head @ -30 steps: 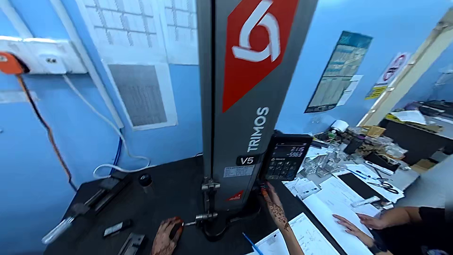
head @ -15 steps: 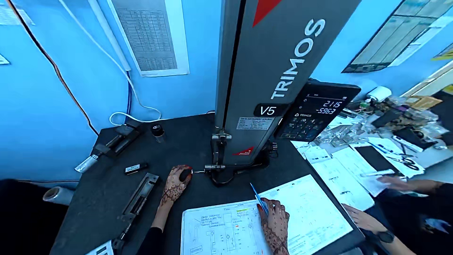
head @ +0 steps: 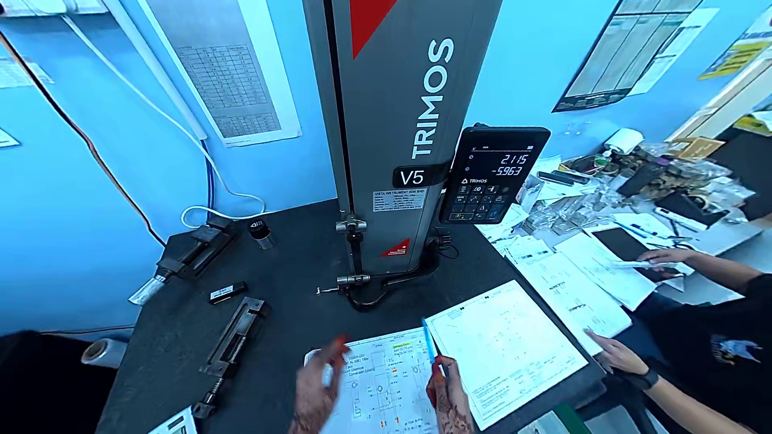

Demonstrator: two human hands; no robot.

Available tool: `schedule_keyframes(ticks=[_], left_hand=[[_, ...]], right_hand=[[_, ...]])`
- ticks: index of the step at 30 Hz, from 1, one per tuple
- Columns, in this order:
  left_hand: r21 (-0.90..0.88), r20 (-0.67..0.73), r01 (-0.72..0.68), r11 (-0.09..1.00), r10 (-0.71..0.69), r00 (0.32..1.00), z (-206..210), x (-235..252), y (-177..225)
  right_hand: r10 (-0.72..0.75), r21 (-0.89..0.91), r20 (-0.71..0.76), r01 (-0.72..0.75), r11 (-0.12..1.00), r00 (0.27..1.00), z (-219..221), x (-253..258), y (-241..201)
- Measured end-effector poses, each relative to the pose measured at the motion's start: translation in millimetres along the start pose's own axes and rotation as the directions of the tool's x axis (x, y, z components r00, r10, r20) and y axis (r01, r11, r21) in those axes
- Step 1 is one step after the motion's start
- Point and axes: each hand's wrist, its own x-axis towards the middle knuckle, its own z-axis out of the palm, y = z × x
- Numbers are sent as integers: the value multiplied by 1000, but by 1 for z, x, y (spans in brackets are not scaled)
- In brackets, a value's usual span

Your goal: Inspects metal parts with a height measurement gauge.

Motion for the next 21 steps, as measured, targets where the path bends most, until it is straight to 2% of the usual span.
schedule_keyframes(ticks=[2, 3, 4, 6, 8, 10, 11, 13, 16, 19, 21], left_hand=[[-62, 244, -45, 997, 58, 968, 2, -32, 37], [-92, 283, -67, 994, 90, 955, 3, -46, 45], [-144, 281, -41, 989, 81, 956, 5, -59, 48], [-262, 223, 120, 958, -61, 973, -3, -74, 52], [-220, 74, 195, 956, -183, 980, -17, -81, 44], [-67, -93, 249, 966, -255, 962, -36, -87, 30], [23, -158, 294, 956, -287, 945, -47, -89, 25], [191, -250, 370, 909, -320, 914, -69, -97, 15], [385, -359, 427, 819, -293, 886, -84, -112, -3], [474, -381, 525, 707, -373, 846, -78, -133, -13], [469, -421, 561, 683, -385, 821, -72, -139, -17]], right_hand=[[-38, -54, 219, 51, 997, 975, 11, -19, -14], [-60, -77, 345, 92, 993, 937, 16, -27, -18], [-90, -89, 449, 145, 986, 889, 23, -34, -20], [-164, -95, 581, 267, 959, 797, 33, -37, -12], [-227, -202, 584, 411, 889, 779, 34, -27, -1], [-329, -379, 502, 545, 748, 800, 30, -8, 21], [-378, -435, 488, 594, 677, 787, 27, 3, 33], [-396, -456, 541, 655, 603, 742, 18, 16, 51], [-396, -476, 592, 701, 531, 702, 12, 16, 62], [-346, -554, 596, 683, 476, 725, 8, 5, 55], [-256, -612, 610, 652, 448, 750, 7, -4, 44]])
